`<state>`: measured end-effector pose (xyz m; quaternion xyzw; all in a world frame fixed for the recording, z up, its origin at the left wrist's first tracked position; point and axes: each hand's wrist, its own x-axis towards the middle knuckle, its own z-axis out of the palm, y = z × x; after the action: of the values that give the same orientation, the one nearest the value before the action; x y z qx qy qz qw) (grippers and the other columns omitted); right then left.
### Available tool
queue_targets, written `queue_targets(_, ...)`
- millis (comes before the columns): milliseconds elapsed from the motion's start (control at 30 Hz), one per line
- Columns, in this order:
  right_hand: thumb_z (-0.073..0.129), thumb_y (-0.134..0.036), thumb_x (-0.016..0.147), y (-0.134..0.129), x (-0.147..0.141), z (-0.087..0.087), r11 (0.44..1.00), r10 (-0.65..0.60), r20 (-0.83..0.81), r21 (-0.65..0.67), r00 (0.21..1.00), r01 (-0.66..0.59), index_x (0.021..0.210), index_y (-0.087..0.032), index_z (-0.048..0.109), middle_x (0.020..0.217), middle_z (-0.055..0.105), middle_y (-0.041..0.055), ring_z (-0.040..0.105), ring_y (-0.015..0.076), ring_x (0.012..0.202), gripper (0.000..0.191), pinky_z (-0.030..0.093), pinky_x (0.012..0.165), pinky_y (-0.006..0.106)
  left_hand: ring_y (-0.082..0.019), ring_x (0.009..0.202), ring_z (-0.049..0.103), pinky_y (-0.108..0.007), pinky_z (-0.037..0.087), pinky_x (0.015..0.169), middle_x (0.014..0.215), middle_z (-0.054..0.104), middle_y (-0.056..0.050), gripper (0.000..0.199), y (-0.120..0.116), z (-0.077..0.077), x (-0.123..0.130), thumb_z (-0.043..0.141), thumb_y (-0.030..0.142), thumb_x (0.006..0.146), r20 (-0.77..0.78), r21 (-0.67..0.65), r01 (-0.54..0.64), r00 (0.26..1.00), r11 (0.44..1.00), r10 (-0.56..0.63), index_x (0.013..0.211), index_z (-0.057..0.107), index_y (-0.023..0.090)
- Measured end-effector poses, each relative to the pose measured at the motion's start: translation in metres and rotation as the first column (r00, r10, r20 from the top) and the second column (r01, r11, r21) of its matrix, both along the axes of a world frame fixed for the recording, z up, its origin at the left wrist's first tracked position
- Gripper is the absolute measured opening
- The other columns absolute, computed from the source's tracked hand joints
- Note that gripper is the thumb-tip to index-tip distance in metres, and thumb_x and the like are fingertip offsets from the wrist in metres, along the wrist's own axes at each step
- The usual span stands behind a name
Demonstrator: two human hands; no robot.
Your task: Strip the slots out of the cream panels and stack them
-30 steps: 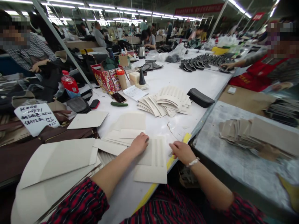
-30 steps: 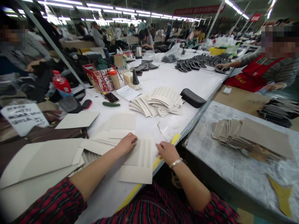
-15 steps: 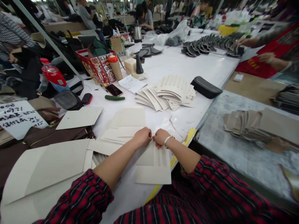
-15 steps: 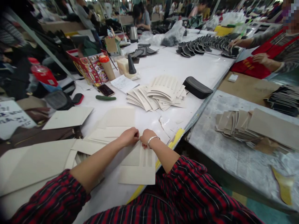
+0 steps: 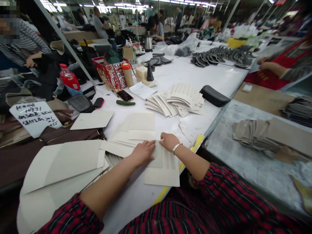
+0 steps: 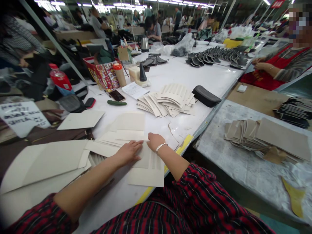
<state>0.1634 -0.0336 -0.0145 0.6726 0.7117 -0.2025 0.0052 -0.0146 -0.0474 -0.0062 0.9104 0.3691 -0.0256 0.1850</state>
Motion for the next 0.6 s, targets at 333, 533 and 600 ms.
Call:
queue_targets(333,0.05,-0.021,0.073,-0.028,-0.016,0.016,0.957,0.264,-0.004,-0.12,0.965,-0.263,0.078,-0.015,0.059,0.081,0.06,0.0068,0.055,0.0169,0.078,0.013,0.037,0.067,0.024,-0.027,0.102,0.042,-0.036,0.037,0.078,0.119,0.049,-0.006,0.054,0.009,0.005,0.007,0.067,0.032,0.061,-0.1,0.006,0.036,0.994,0.999,-0.035,0.109,0.045,0.025)
queue_targets(533,0.043,-0.02,0.079,-0.099,-0.028,0.024,0.966,0.259,-0.14,0.065,0.956,-0.252,0.083,-0.016,0.053,0.086,0.055,0.006,0.051,0.0137,0.079,0.012,0.036,0.07,0.023,-0.027,0.109,0.037,-0.033,0.036,0.081,0.12,0.046,-0.007,0.079,0.006,-0.004,-0.001,0.07,0.036,0.056,-0.056,-0.053,-0.004,0.998,0.999,0.001,0.123,0.029,0.026)
queue_targets(600,0.045,-0.02,0.077,-0.135,-0.038,0.027,0.91,0.37,-0.309,-0.069,0.876,-0.408,0.077,-0.017,0.053,0.076,0.056,0.0024,0.051,0.012,0.07,0.008,0.037,0.064,0.021,-0.028,0.11,0.036,-0.035,0.036,0.081,0.121,0.046,-0.009,0.079,0.005,-0.003,-0.001,0.069,0.038,0.055,-0.065,-0.054,-0.006,0.998,0.999,0.002,0.123,0.029,0.024)
